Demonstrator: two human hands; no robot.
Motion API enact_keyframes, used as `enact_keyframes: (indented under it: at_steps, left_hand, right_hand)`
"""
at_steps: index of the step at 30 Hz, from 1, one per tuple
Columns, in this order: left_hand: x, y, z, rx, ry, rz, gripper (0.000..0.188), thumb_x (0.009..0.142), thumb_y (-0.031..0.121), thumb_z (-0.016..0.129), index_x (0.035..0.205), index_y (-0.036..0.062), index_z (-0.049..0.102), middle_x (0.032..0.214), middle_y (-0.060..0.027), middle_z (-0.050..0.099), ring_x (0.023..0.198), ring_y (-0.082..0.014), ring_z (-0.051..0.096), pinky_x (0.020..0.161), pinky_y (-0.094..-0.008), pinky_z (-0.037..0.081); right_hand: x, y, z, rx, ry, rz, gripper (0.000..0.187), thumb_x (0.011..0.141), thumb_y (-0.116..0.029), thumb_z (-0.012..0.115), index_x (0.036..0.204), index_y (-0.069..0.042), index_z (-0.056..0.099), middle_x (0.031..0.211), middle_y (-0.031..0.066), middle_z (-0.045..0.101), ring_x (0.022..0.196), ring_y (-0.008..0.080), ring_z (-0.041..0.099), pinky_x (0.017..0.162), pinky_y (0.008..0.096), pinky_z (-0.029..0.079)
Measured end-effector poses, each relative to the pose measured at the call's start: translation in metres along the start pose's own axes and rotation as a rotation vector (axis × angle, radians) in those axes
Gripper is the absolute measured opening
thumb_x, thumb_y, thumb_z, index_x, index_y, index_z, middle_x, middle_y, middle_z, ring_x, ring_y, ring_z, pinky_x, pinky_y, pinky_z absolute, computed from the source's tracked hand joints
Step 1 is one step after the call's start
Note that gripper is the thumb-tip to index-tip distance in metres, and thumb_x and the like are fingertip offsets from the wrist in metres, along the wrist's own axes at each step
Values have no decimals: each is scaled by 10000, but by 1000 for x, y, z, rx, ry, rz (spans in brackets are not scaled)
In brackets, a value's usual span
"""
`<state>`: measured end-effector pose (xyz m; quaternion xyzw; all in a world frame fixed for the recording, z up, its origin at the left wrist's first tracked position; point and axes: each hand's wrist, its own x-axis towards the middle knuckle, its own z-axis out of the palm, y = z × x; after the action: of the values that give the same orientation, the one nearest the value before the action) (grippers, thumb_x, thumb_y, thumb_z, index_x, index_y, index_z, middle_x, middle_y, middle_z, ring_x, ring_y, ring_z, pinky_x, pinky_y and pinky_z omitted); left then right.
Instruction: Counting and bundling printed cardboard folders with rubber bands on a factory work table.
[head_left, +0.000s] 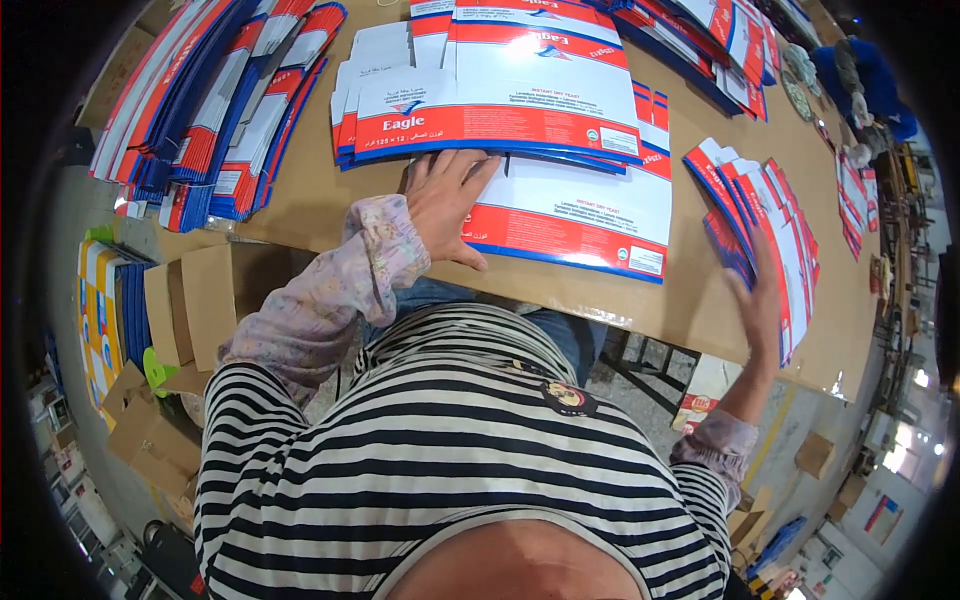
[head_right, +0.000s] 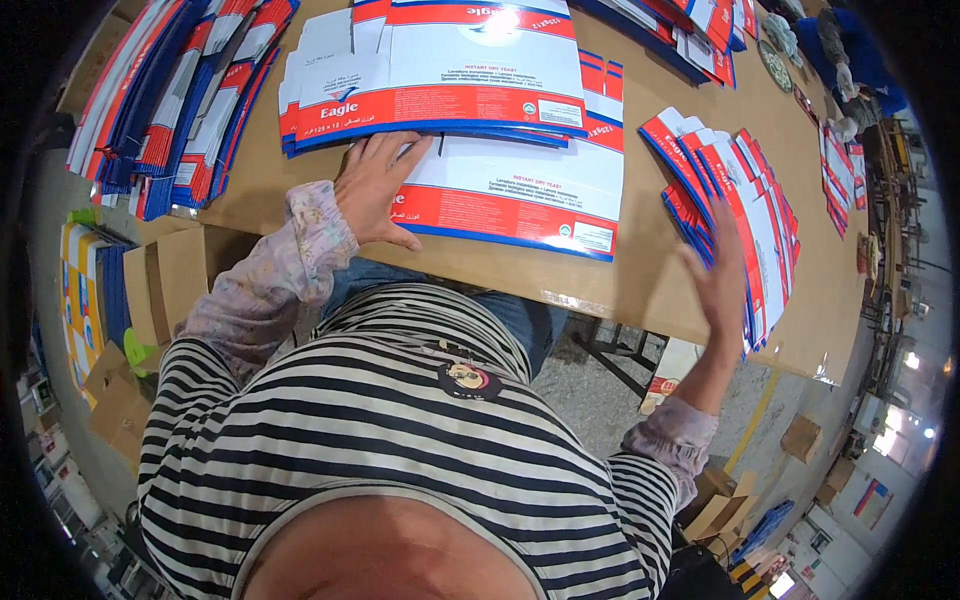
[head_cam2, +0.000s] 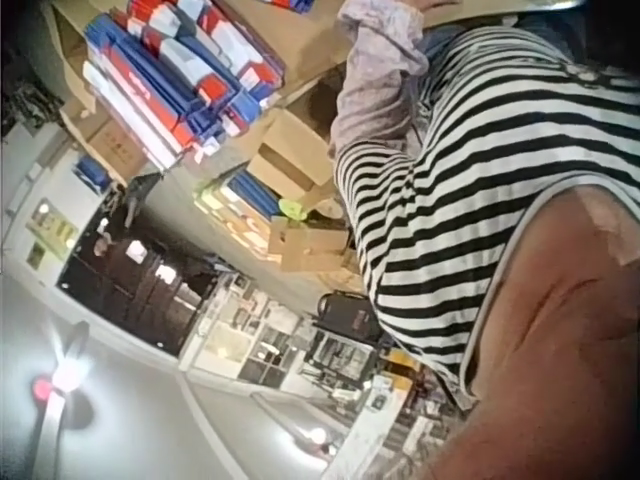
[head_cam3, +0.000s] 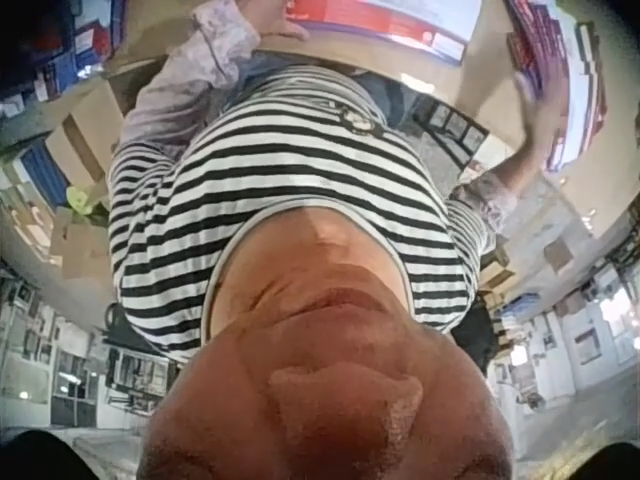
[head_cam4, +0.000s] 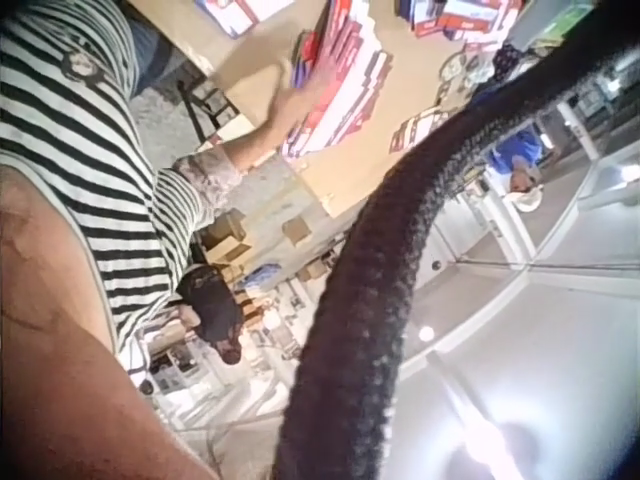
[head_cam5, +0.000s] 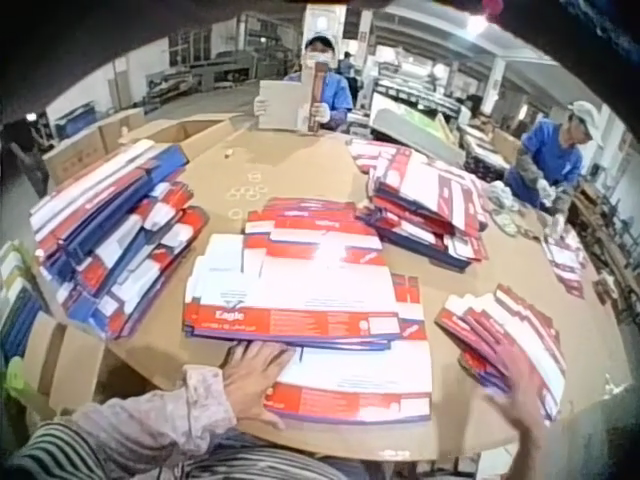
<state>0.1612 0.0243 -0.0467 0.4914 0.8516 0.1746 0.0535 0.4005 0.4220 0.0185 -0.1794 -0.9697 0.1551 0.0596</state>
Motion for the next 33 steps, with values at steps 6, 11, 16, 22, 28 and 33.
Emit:
enact_keyframes:
  at_steps: [6, 11, 16, 22, 28, 33]
  left_hand:
    - [-5, 10, 2, -19, 126, 113, 1151, 436, 446, 922, 1425, 146, 417, 1328, -137, 447, 1275, -330, 384, 1088, -535, 243]
    - [-6, 7, 8, -77, 162, 161, 1070, 461, 356, 901, 1408, 150, 448, 1319, -129, 449, 1232, -336, 425, 1073, -493, 296]
    - [-6, 3, 0, -129, 91, 147, 1055, 486, 366, 890, 1415, 142, 444, 1318, -138, 446, 1244, -349, 422, 1063, -485, 322]
    - [10, -14, -25, -451, -126, 109, 831, 712, 429, 786, 1407, 105, 465, 1347, -167, 464, 1279, -334, 433, 1082, -448, 335]
    - [9, -53, 1, -1060, -122, -195, 434, 1018, 308, 493, 1306, -13, 538, 1213, -156, 612, 1199, -254, 538, 1063, -318, 372]
    - [5, -23, 15, -316, 63, -113, 630, 890, 431, 639, 1328, -4, 514, 1355, -190, 502, 1297, -325, 439, 1094, -413, 314]
  right_hand:
    - [9, -127, 66, -156, -262, -423, 933, 717, -465, 757, 1498, -179, 333, 1567, 115, 279, 1453, 299, 245, 1177, 510, 208]
    - [11, -118, 98, -245, -265, -395, 851, 789, -522, 668, 1499, -202, 324, 1568, 102, 279, 1454, 295, 242, 1182, 507, 217]
    - [16, -117, 102, -372, -250, -546, 763, 840, -423, 658, 1471, -117, 357, 1531, 151, 329, 1404, 303, 346, 1128, 500, 323]
    - [30, -103, 83, -261, -99, -744, 611, 829, -138, 641, 1394, -36, 431, 1353, 163, 543, 1209, 325, 563, 995, 406, 486]
    - [20, -148, -20, -113, -86, -672, 462, 828, -23, 549, 1289, -7, 527, 1199, 205, 638, 1058, 319, 646, 860, 372, 541]
    - [-4, -67, -145, -154, 359, -179, 306, 1002, -200, 517, 1236, -31, 620, 1026, 152, 702, 905, 201, 675, 786, 316, 506]
